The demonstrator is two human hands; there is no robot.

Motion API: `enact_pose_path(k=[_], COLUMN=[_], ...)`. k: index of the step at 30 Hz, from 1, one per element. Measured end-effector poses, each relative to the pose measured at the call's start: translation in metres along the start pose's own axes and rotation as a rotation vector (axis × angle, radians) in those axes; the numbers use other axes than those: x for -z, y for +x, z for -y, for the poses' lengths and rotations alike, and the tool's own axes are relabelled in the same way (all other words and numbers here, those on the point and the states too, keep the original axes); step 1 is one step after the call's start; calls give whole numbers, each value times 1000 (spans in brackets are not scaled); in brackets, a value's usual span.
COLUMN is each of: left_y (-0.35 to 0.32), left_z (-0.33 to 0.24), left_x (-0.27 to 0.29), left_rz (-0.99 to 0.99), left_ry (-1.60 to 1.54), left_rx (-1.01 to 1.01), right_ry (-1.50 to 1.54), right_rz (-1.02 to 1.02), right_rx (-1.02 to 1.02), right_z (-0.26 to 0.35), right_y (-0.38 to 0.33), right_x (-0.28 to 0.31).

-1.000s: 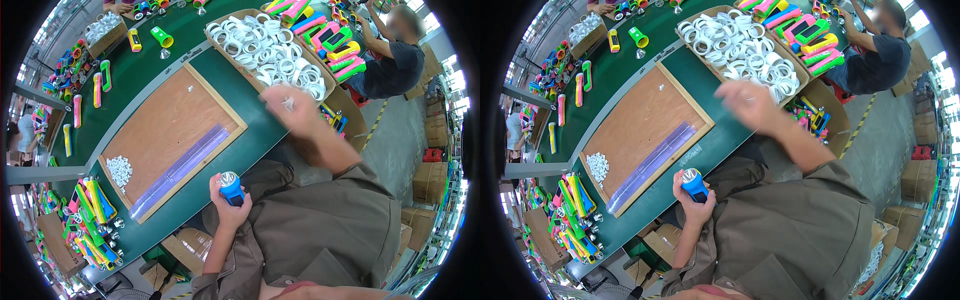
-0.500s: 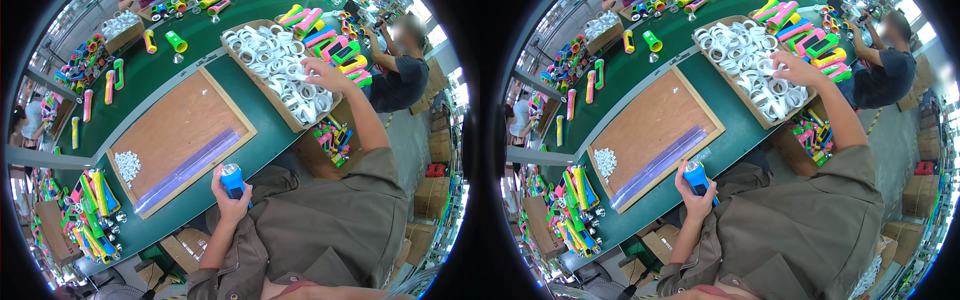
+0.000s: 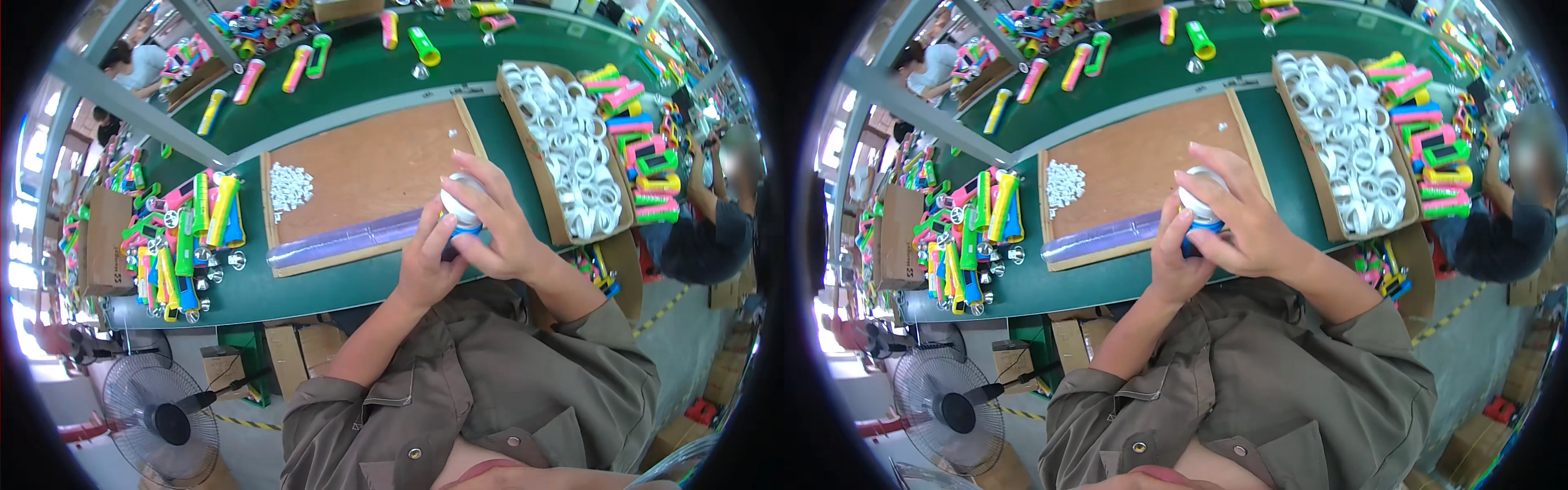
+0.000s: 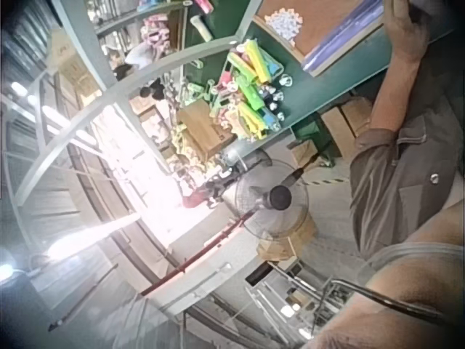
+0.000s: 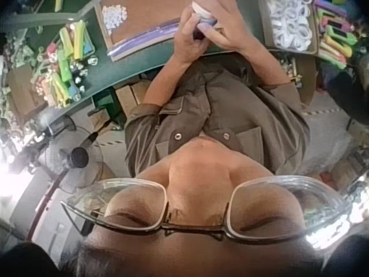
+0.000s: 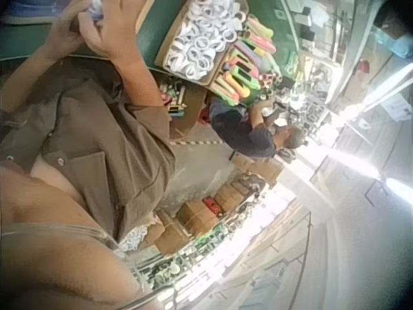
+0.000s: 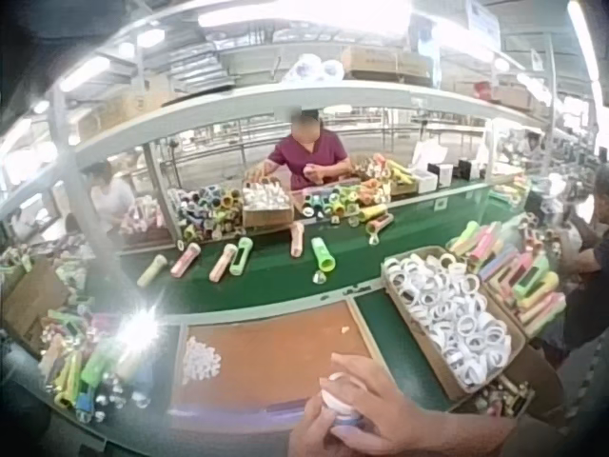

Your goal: The worker is seen assembling various components of colorful plastic flashlights on a factory assembly line.

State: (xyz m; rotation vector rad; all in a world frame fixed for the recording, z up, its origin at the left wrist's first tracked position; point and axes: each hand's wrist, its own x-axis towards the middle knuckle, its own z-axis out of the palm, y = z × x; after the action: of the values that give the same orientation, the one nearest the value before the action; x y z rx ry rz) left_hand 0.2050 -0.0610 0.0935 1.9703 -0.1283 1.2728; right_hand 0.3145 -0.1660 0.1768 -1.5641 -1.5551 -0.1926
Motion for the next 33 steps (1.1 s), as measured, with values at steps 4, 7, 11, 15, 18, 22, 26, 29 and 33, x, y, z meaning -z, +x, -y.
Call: enact_pose_path(k=[4, 7, 11, 15, 18, 22, 26, 29, 33], left_y=[-1, 7, 19, 44, 44, 65, 79, 82, 80], left_z=[-3, 0, 5, -26, -31, -35, -62, -66, -79], left_x=[1, 4, 4, 17, 19, 25, 29, 39, 34], left_rz=[-68, -95, -166, -126, 108, 153, 265, 386, 317], left_ry=[73, 83, 62, 175, 57, -110, -656, -1044, -1320], left_rx=[28, 4, -125, 118, 446, 499, 887, 1069, 1135], right_ry=[10, -4, -27, -69, -83, -2, 217, 419, 423], right_rz=[4, 37, 97, 67, 34, 21, 97, 93, 115], right_rx=[60, 100, 153, 199, 152, 92, 0, 0, 32], right_z=[1, 6, 8, 14, 13, 2, -2, 3, 5], right_y=[9, 19, 30, 32, 34, 41, 39, 37, 37], right_x=[-8, -4, 5, 11, 9, 12, 26, 35, 41])
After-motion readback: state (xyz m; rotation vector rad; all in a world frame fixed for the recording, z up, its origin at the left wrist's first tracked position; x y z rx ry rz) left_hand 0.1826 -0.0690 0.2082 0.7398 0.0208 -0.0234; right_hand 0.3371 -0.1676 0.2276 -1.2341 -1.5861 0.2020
